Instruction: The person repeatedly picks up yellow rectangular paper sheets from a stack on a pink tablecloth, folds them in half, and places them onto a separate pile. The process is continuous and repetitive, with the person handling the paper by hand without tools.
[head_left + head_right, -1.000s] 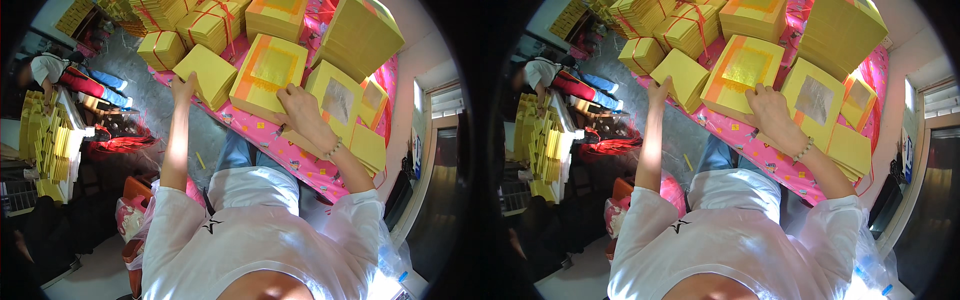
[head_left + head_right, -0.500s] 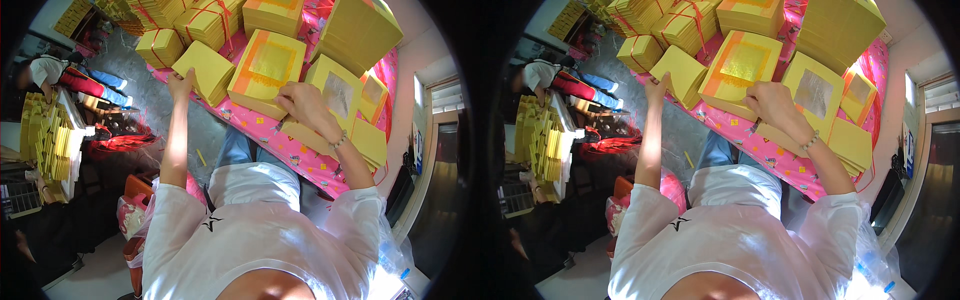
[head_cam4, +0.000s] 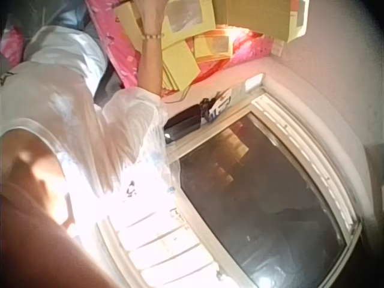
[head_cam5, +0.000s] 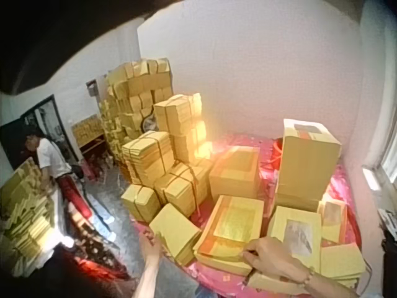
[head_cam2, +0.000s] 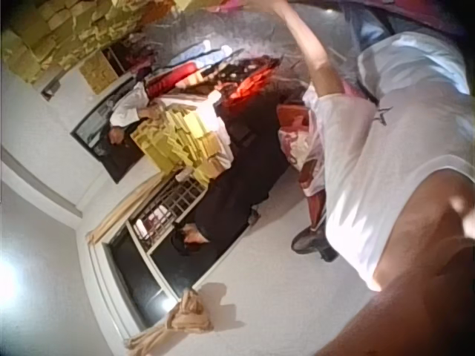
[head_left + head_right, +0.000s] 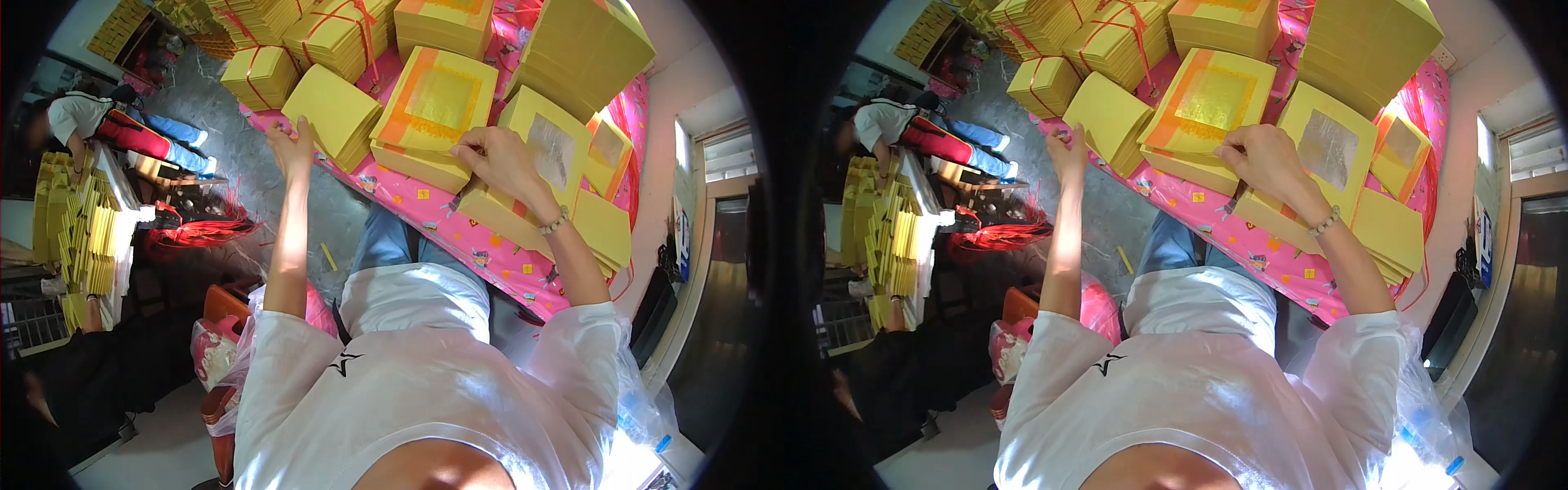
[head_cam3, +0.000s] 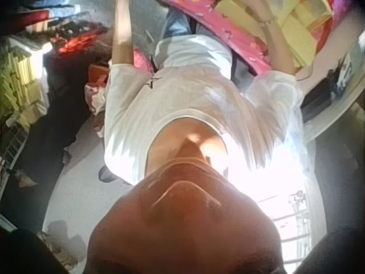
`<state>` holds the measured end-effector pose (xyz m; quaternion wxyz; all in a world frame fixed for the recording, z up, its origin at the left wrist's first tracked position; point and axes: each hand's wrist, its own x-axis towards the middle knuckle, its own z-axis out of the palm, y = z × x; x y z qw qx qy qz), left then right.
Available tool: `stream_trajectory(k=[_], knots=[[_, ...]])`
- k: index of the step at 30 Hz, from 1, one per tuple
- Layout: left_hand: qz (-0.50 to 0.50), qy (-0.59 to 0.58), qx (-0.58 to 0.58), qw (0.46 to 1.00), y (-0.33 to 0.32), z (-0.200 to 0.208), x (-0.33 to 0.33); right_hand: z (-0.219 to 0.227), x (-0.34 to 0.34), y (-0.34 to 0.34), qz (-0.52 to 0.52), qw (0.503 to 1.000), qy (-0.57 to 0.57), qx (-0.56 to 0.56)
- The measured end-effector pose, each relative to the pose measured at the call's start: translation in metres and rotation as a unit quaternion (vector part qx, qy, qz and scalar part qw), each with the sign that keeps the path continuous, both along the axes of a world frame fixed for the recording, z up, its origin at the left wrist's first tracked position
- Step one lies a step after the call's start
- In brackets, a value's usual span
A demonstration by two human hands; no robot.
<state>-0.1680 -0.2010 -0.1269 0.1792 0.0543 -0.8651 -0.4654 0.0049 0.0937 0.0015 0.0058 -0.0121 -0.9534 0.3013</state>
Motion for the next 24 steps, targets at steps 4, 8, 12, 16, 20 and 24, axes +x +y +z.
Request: stream_trajectory(k=[4, 8, 12, 16, 20, 24], knots=[[-0.064, 0.103, 0.004, 0.993, 0.015, 0.039, 0.035, -0.003, -0.001, 0.0, 0.004, 1.0, 0.01, -0.008], [-0.235, 0.144, -0.047, 0.96, 0.039, 0.077, 0.062, -0.002, -0.001, 0.0, -0.002, 1.0, -0.005, -0.008], [-0.415, 0.251, -0.193, 0.853, 0.068, 0.093, 0.077, 0.004, 0.001, -0.001, -0.01, 1.0, -0.001, -0.011], [-0.454, 0.251, -0.236, 0.822, 0.099, 0.087, 0.082, 0.0, 0.001, 0.001, -0.002, 0.999, 0.043, -0.006], [-0.441, 0.23, -0.242, 0.833, 0.106, 0.087, 0.075, 0.009, 0.006, 0.001, -0.018, 0.994, 0.107, -0.033], [-0.403, 0.168, -0.11, 0.893, 0.102, 0.1, 0.074, 0.013, 0.008, 0.003, -0.095, 0.96, 0.214, -0.156]])
